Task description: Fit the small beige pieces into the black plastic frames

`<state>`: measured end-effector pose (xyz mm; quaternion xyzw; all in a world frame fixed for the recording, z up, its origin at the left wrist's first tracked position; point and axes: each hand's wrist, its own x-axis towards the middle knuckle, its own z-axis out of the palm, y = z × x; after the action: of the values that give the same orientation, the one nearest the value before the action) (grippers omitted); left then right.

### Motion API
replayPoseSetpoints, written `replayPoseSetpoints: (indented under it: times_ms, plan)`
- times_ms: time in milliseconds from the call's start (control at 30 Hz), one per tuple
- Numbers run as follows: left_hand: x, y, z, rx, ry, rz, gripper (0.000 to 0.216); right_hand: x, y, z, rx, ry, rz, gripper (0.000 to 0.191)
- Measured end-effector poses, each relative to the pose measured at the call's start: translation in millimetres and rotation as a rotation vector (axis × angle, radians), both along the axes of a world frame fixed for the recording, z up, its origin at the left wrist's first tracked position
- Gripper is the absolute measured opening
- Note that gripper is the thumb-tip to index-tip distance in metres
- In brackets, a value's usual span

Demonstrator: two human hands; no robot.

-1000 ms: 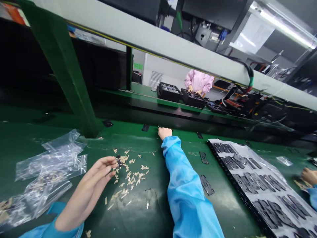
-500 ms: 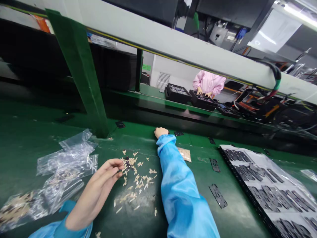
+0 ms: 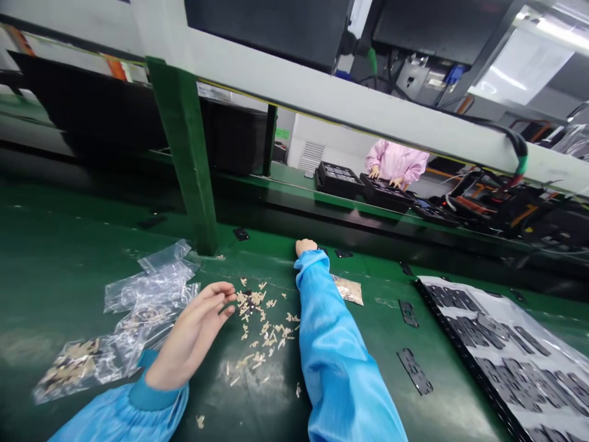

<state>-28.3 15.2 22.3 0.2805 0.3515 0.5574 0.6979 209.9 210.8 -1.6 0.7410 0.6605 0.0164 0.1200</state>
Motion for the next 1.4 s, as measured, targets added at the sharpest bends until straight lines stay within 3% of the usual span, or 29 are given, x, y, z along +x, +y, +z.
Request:
replayPoseSetpoints:
  times_ms: [267, 467, 633, 667, 733, 800, 867, 967, 1067, 1167, 1267, 1400]
  plan:
    - [0.5, 1.7, -2.8, -0.008, -0.035, 0.014, 0.009, 2.1, -10.9, 5.4, 0.024, -0.017, 0.058, 0.03]
    - [0.0, 7.1, -4.9, -0.005, -0.043, -0.011, 0.009, -3.1, -40.1, 35.0, 0.193, 0.117, 0.109, 0.021]
    - [7.7, 6.6, -12.2, -0.072, -0.044, -0.118, 0.017, -38.2, -114.5, 52.7, 0.28, 0.382, 0.262, 0.026]
    - [10.5, 5.3, -13.3, -0.075, -0.037, -0.141, 0.019, -46.4, -134.1, 53.8, 0.297, 0.465, 0.322, 0.026]
    - [15.3, 2.4, -14.6, -0.043, -0.029, -0.156, 0.019, -59.4, -170.3, 54.1, 0.444, 0.838, 0.578, 0.018]
    - [17.0, 0.9, -15.0, 0.023, -0.023, -0.129, 0.016, -65.6, -198.4, 51.7, 0.531, 0.955, 0.69, 0.018]
    - [14.2, 2.6, -14.5, 0.082, -0.017, -0.066, 0.016, -66.1, -220.3, 45.4, 0.512, 0.921, 0.712, 0.022]
    - [4.6, 10.7, -12.5, 0.126, -0.057, 0.1, 0.016, -67.9, -255.4, 27.0, 0.321, 0.745, 0.763, 0.03]
    - [-3.0, 18.3, -9.5, 0.176, -0.079, 0.201, 0.013, -82.5, -295.3, 1.0, 0.138, 0.534, 1.007, 0.032]
    - [-3.9, 19.7, -7.8, 0.238, -0.061, 0.208, 0.012, -101.4, -314.7, -22.1, 0.115, 0.42, 1.215, 0.048]
    - [-2.3, 18.0, -8.5, 0.248, -0.054, 0.207, 0.009, -101.4, -300.4, -27.5, 0.141, 0.308, 1.106, 0.056]
    - [-1.3, 16.5, -9.5, 0.235, -0.046, 0.217, 0.01, -63.0, -275.5, -6.4, 0.226, 0.205, 0.827, 0.048]
